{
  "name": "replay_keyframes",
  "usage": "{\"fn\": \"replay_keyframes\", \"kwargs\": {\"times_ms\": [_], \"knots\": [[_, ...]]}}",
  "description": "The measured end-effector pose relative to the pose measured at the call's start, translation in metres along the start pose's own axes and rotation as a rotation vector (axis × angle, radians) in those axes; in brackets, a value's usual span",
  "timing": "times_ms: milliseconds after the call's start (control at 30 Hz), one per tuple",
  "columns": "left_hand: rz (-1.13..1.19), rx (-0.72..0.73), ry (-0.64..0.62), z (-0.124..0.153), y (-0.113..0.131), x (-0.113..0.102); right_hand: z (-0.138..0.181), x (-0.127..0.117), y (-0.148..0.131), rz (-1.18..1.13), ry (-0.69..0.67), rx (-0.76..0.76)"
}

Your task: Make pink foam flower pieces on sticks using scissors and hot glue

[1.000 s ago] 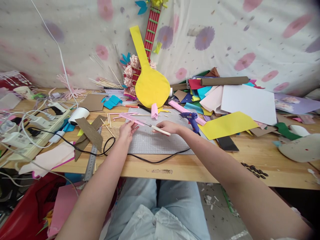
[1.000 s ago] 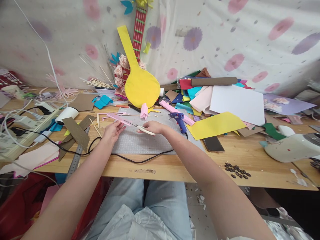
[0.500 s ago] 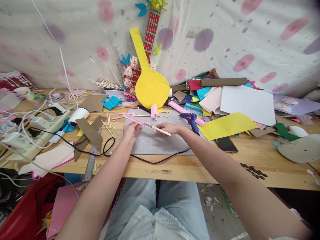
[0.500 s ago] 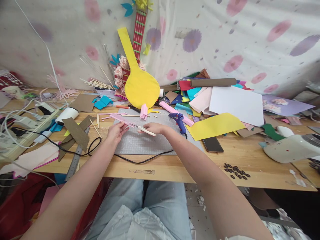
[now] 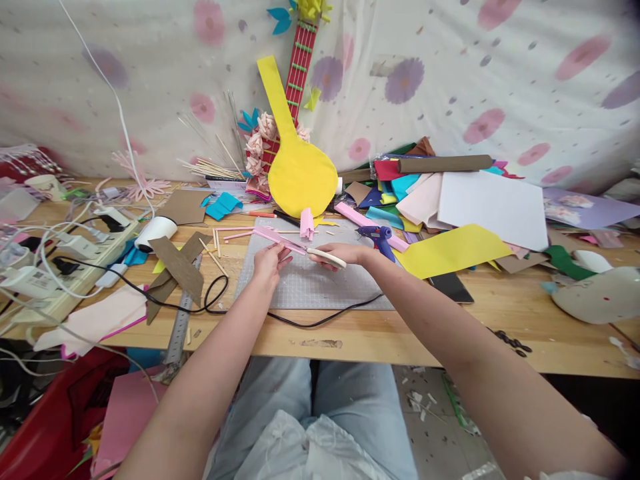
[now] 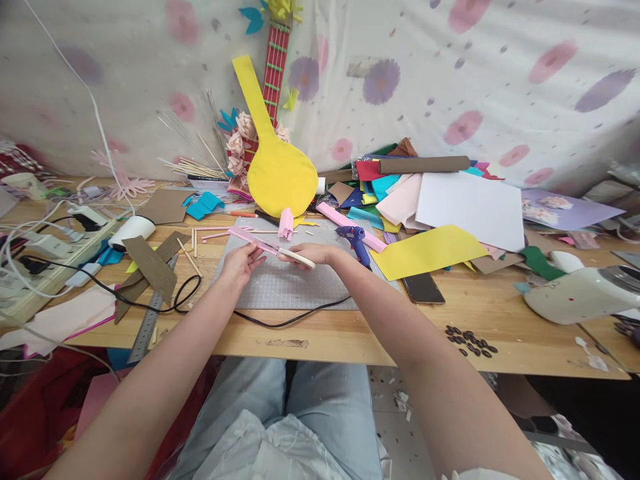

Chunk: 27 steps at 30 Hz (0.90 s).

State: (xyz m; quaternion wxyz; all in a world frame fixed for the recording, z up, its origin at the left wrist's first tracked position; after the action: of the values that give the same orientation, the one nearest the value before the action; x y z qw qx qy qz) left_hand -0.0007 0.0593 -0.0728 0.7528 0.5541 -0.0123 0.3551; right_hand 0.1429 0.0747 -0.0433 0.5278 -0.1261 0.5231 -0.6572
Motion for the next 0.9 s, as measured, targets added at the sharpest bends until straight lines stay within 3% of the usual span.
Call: {"fn": "replay_keyframes", "kwargs": {"times_ms": [900], "knots": [[0.012,-0.004,0.002,0.0024,-0.0043,0.0028,0.0005,-0.0058,0.0038,0.068,0.115,-0.022]]}}
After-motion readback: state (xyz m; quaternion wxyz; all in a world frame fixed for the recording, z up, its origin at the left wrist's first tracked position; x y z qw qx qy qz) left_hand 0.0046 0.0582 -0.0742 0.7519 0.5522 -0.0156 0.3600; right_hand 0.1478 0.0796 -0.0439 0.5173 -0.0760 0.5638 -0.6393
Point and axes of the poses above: each hand's wrist, its own z-axis away from the middle knuckle, its own x-axis out of the palm, y = z × x, the point moved 8 cm from there along -z, towards the middle knuckle, and after that the axes turned 1 degree about x, right-handed, at the moved point
